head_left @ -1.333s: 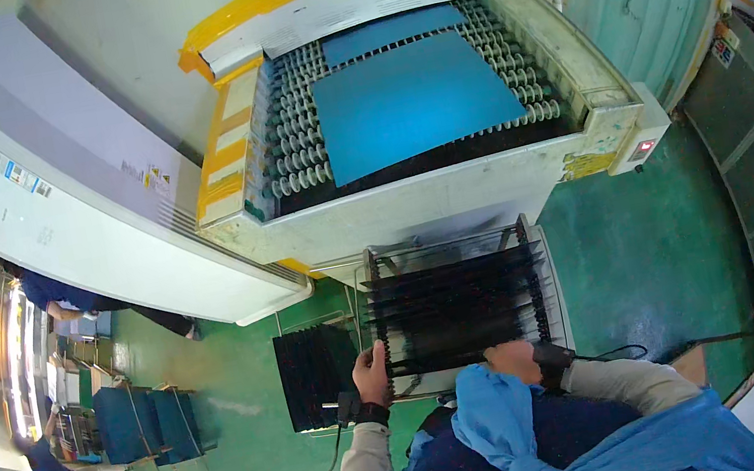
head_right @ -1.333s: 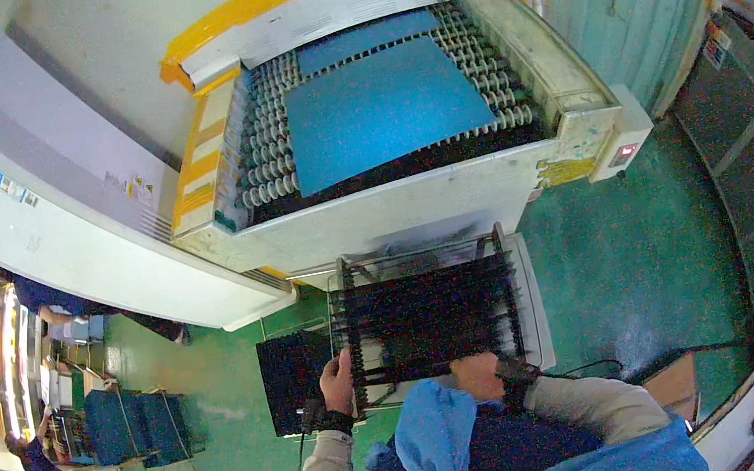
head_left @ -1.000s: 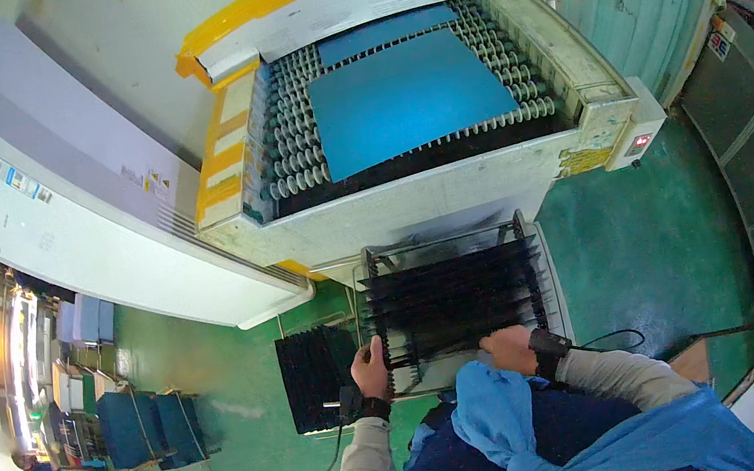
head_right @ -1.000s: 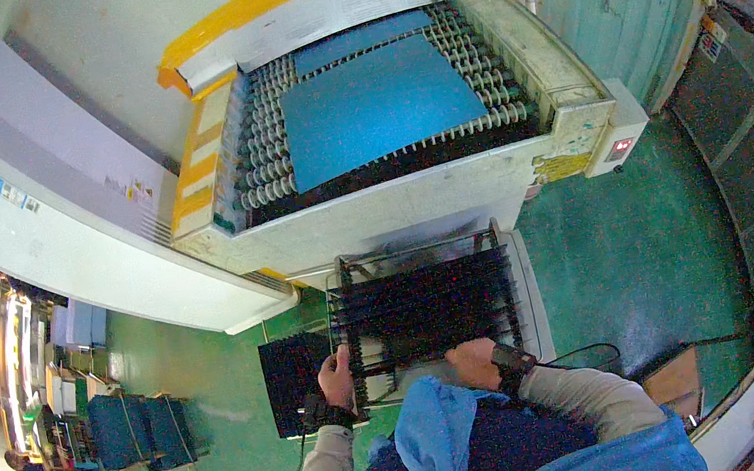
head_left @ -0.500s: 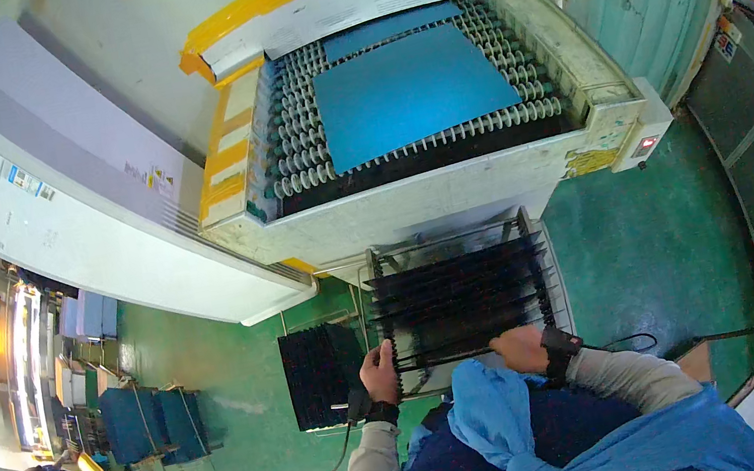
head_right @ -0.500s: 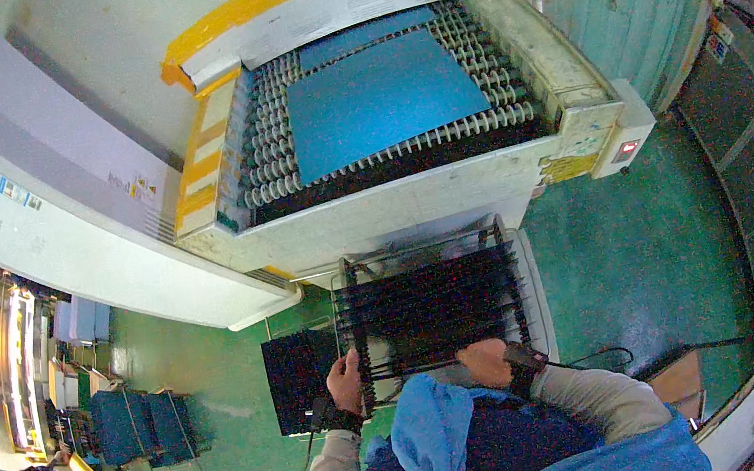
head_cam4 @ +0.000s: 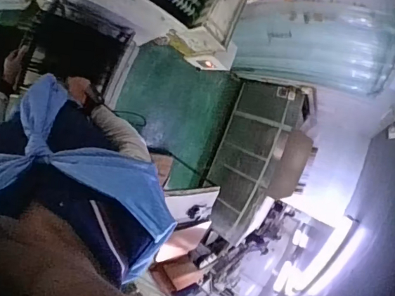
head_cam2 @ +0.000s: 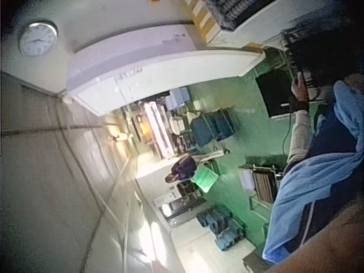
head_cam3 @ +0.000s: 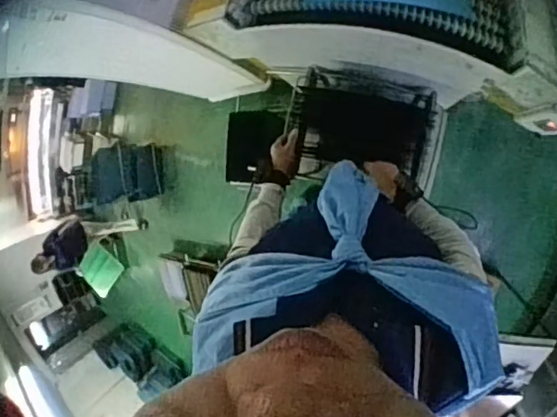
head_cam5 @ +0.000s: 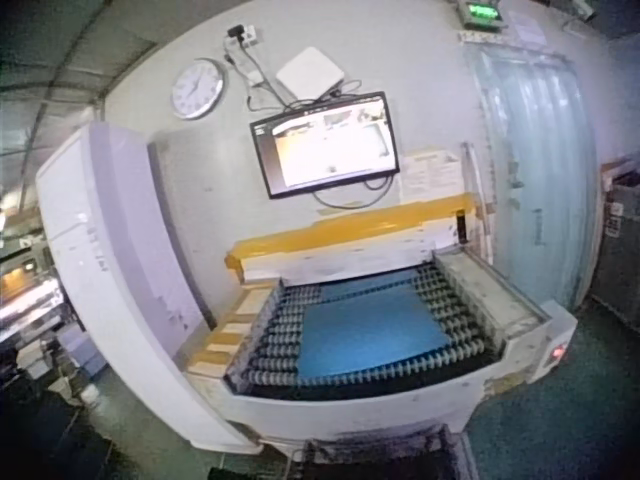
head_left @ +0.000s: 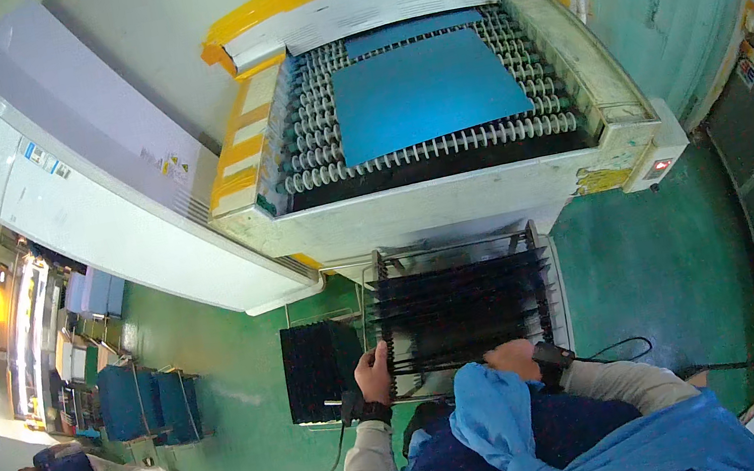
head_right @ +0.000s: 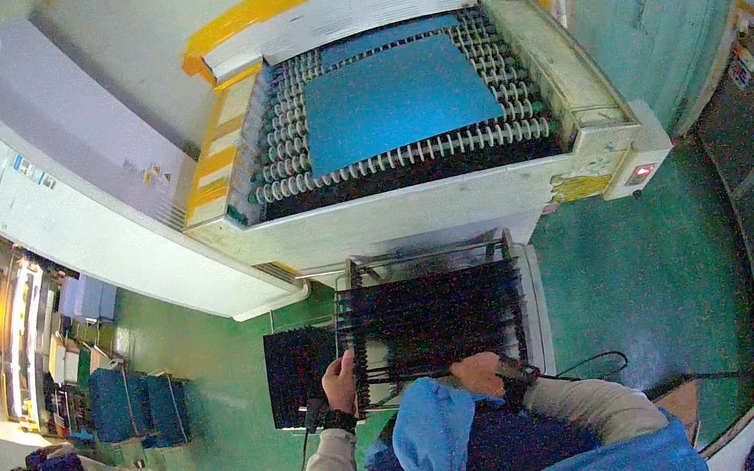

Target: Loading thin blue sheets from a rack onto a machine conveyor.

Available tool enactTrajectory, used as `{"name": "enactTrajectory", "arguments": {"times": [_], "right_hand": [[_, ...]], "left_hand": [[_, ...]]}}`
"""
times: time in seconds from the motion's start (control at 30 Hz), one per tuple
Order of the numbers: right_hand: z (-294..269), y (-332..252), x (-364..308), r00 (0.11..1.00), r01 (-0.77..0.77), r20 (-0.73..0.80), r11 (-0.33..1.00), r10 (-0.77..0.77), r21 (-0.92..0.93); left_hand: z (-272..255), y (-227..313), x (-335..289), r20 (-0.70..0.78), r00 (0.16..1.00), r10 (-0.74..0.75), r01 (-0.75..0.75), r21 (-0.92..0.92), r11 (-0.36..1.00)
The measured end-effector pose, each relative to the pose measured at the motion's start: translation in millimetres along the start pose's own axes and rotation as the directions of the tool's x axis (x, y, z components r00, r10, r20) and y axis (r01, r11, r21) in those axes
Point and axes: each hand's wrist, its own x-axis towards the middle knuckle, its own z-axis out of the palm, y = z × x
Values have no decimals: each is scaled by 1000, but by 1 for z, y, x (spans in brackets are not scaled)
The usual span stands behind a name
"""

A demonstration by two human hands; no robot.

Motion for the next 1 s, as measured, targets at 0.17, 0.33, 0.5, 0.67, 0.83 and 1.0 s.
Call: {"name": "enactTrajectory", "arguments": {"times": [0.17, 0.33, 0.5, 0.67, 0.83, 1.0], "right_hand": [[3, 5, 2, 999, -29, 22, 997, 28, 66], [19, 14, 7, 999, -26, -36, 999, 27, 28], [53, 33, 17, 972, -232, -15, 966, 236, 116], [80, 53, 26, 937, -341, -11, 920, 349, 193], [148, 97, 46, 850, -512, 15, 818, 527, 261], [257, 152, 98, 526, -803, 72, 467, 847, 370]], "left_hand": [[0, 3, -1, 3, 999, -49, 49, -35, 998], [0, 0, 3, 23, 994, -105, 106, -39, 994], [-1, 4, 3, 54, 998, -43, 42, 4, 999], [-1, 14, 2, 36, 999, -25, 19, 142, 990], [1, 11, -1, 58, 998, -40, 42, -34, 999], [0, 3, 4, 69, 996, -64, 68, -50, 996]]}}
